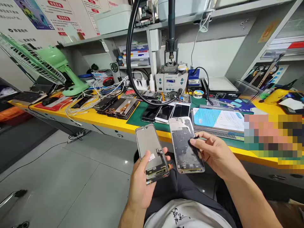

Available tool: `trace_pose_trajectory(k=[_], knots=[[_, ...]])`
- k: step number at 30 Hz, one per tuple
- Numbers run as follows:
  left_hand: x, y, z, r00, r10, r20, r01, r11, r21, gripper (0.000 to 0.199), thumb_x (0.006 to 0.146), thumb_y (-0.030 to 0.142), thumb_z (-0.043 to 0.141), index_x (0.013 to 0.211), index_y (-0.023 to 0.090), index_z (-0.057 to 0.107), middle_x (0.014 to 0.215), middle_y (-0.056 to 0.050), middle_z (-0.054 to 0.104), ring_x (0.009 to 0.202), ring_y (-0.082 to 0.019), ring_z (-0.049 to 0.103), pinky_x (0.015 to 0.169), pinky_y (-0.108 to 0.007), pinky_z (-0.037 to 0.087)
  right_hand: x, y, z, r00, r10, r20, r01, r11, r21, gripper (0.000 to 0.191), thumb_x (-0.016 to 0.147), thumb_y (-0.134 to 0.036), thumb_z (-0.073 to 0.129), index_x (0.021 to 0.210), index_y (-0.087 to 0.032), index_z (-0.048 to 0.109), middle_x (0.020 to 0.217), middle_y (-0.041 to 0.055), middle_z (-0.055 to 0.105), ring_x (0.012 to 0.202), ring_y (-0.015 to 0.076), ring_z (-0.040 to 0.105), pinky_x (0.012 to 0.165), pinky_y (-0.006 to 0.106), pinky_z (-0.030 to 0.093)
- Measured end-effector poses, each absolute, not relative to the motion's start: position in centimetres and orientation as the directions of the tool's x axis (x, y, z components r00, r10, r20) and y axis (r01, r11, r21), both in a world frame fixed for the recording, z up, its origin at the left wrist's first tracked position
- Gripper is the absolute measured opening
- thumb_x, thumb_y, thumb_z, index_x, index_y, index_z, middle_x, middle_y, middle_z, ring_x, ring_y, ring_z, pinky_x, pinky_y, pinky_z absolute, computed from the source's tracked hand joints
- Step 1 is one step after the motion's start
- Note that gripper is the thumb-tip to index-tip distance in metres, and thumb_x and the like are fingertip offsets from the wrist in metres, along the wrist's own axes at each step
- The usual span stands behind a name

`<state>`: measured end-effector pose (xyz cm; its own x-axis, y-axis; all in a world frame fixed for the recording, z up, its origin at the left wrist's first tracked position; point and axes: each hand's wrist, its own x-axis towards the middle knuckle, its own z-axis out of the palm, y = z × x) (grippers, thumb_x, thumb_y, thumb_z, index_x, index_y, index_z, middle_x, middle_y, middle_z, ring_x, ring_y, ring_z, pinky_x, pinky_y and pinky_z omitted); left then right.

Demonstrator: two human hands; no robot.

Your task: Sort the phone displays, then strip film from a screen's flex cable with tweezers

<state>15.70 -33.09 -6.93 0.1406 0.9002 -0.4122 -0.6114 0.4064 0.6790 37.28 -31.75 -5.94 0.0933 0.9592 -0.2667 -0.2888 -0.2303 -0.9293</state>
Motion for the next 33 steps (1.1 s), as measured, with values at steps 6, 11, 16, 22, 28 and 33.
trace_pose_trajectory(k=[6, 11, 16, 22, 28, 33], knots=[[15.2, -32.6, -7.0, 0.167, 0.875, -0.454, -0.779, 0.399, 0.483, 0.019, 0.092, 0.026, 0.062, 0.101, 0.014, 0.073, 0.113, -0.017, 0.074, 0.108, -0.032, 0.069, 0.095, -0.056, 0.055, 36.1, -32.3, -6.5, 0.14, 0.96, -0.241, -0.246, -0.202, -0.948, 0.032, 0.074, -0.037, 0.087, 0.084, -0.021, 0.061, 0.052, -0.0101, 0.048, 0.047, 0.0043, 0.036, 0.043, 0.015, 0.027], [15.4, -32.7, -7.1, 0.062, 0.819, -0.57, -0.778, 0.397, 0.486, 0.005, 0.086, 0.019, 0.069, 0.089, 0.017, 0.073, 0.093, -0.004, 0.076, 0.085, -0.02, 0.073, 0.076, -0.035, 0.062, 33.1, -32.8, -7.3, 0.089, 0.964, -0.249, -0.324, -0.208, -0.923, 0.032, 0.077, -0.04, 0.084, 0.086, -0.02, 0.06, 0.052, -0.0112, 0.044, 0.046, 0.0044, 0.037, 0.045, 0.017, 0.03], [15.4, -33.1, -7.5, 0.014, 0.886, -0.463, -0.632, 0.367, 0.683, 0.014, 0.081, 0.027, 0.076, 0.087, 0.015, 0.073, 0.09, -0.005, 0.077, 0.076, -0.017, 0.072, 0.065, -0.025, 0.06, 32.2, -32.5, -8.4, 0.043, 0.959, -0.279, -0.421, -0.235, -0.876, 0.034, 0.077, -0.04, 0.084, 0.089, -0.021, 0.058, 0.062, -0.008, 0.054, 0.049, 0.0065, 0.045, 0.049, 0.02, 0.038], [15.5, -33.5, -7.6, -0.04, 0.912, -0.408, -0.551, 0.321, 0.77, 0.019, 0.076, 0.031, 0.081, 0.085, 0.017, 0.071, 0.088, -0.003, 0.077, 0.088, -0.021, 0.073, 0.078, -0.03, 0.059, 32.0, -31.9, -9.2, -0.063, 0.957, -0.284, -0.484, -0.279, -0.83, 0.033, 0.077, -0.039, 0.083, 0.091, -0.021, 0.06, 0.068, -0.0044, 0.06, 0.051, 0.0086, 0.049, 0.052, 0.024, 0.041], [15.6, -33.3, -7.2, -0.023, 0.935, -0.353, -0.424, 0.311, 0.851, 0.057, 0.082, 0.039, 0.074, 0.134, 0.021, 0.059, 0.12, -0.008, 0.073, 0.114, -0.028, 0.066, 0.092, -0.036, 0.055, 32.0, -31.8, -9.8, -0.096, 0.962, -0.255, -0.5, -0.268, -0.823, 0.028, 0.081, -0.04, 0.081, 0.091, -0.021, 0.063, 0.064, -0.0061, 0.057, 0.05, 0.0066, 0.047, 0.049, 0.02, 0.037], [15.6, -33.3, -7.1, 0.063, 0.933, -0.355, -0.337, 0.354, 0.872, 0.06, 0.086, 0.041, 0.069, 0.14, 0.023, 0.053, 0.121, -0.008, 0.072, 0.109, -0.027, 0.068, 0.087, -0.034, 0.056, 31.9, -32.0, -9.6, -0.145, 0.959, -0.242, -0.524, -0.282, -0.804, 0.027, 0.084, -0.041, 0.078, 0.084, -0.02, 0.06, 0.059, -0.0083, 0.052, 0.049, 0.0057, 0.047, 0.048, 0.017, 0.039]])
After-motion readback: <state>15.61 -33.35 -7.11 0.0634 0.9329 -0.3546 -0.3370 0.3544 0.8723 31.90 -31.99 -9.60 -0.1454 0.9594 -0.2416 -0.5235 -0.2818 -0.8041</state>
